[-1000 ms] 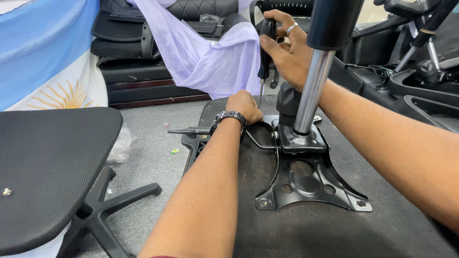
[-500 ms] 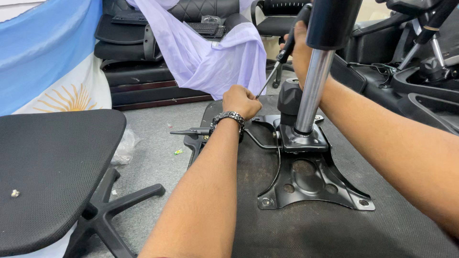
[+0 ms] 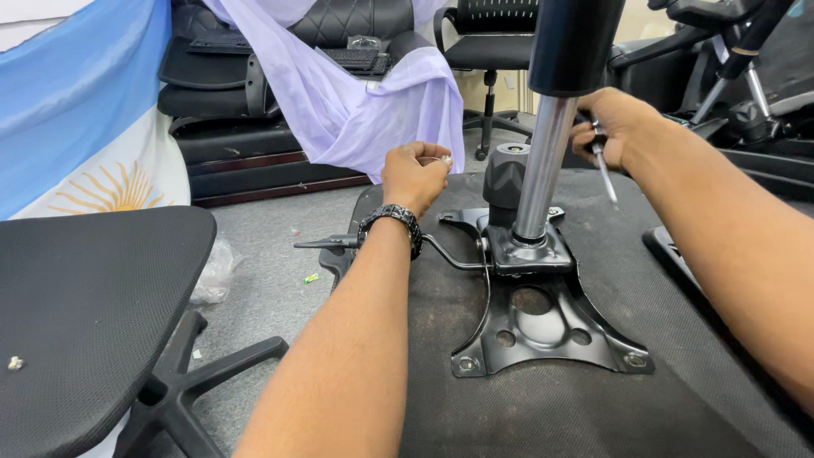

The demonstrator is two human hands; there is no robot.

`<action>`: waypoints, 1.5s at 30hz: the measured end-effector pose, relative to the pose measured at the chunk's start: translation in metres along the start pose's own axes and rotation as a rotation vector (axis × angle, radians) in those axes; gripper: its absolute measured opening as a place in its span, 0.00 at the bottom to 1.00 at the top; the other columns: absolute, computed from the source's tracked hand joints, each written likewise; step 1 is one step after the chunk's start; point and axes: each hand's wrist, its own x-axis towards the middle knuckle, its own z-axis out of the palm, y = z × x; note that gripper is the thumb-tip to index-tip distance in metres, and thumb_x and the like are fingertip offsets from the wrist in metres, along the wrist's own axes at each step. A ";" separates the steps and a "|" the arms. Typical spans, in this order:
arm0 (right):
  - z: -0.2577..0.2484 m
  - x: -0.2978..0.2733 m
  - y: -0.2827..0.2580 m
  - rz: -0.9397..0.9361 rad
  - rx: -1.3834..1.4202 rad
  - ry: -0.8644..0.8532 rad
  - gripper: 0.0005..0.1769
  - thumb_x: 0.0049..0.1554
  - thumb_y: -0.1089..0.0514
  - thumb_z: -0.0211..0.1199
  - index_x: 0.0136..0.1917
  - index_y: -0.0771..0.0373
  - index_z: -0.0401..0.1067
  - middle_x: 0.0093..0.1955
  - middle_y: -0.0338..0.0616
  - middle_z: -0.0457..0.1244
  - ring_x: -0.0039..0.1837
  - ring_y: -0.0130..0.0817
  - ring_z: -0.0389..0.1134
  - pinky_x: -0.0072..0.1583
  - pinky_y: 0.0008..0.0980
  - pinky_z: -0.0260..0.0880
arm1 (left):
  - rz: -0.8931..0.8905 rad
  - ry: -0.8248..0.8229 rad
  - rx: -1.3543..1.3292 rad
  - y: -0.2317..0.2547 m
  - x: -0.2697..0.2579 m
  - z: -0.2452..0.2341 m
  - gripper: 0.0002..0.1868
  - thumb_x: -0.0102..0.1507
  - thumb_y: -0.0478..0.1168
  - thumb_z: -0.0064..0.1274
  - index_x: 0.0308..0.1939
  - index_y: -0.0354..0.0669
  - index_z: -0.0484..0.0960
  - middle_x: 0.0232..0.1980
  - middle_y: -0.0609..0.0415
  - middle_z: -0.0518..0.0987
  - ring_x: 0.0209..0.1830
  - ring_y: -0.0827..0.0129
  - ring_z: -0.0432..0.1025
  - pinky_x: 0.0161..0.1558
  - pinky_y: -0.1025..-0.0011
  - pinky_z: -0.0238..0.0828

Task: The person uses a screwdriver to tighten screws on the metal base of an office chair, securing the gas lift cylinder to the base. The hands manipulate the screwdriver and adjust the chair components throughout the clip.

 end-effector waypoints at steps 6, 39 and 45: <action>0.018 -0.055 0.014 0.021 -0.405 -0.025 0.08 0.58 0.63 0.64 0.39 0.63 0.67 0.35 0.36 0.61 0.27 0.15 0.52 0.27 0.16 0.46 | -0.122 -0.244 -0.304 0.019 -0.007 0.021 0.11 0.62 0.38 0.57 0.47 0.42 0.87 0.35 0.63 0.82 0.27 0.80 0.74 0.29 0.78 0.72; -0.034 -0.177 -0.018 -0.169 -0.302 -0.020 0.10 0.53 0.63 0.63 0.50 0.59 0.71 0.42 0.41 0.66 0.24 0.15 0.47 0.26 0.18 0.44 | 0.037 -0.132 -0.350 0.100 -0.094 0.034 0.30 0.70 0.56 0.42 0.33 0.33 0.87 0.29 0.52 0.83 0.30 0.72 0.73 0.36 0.71 0.68; -0.117 -0.214 -0.012 -0.150 -0.523 0.277 0.14 0.56 0.63 0.61 0.56 0.66 0.72 0.44 0.49 0.68 0.24 0.21 0.48 0.26 0.24 0.44 | 0.376 0.574 -0.137 0.124 -0.161 0.067 0.19 0.66 0.47 0.50 0.52 0.35 0.73 0.41 0.48 0.77 0.40 0.59 0.72 0.46 0.62 0.67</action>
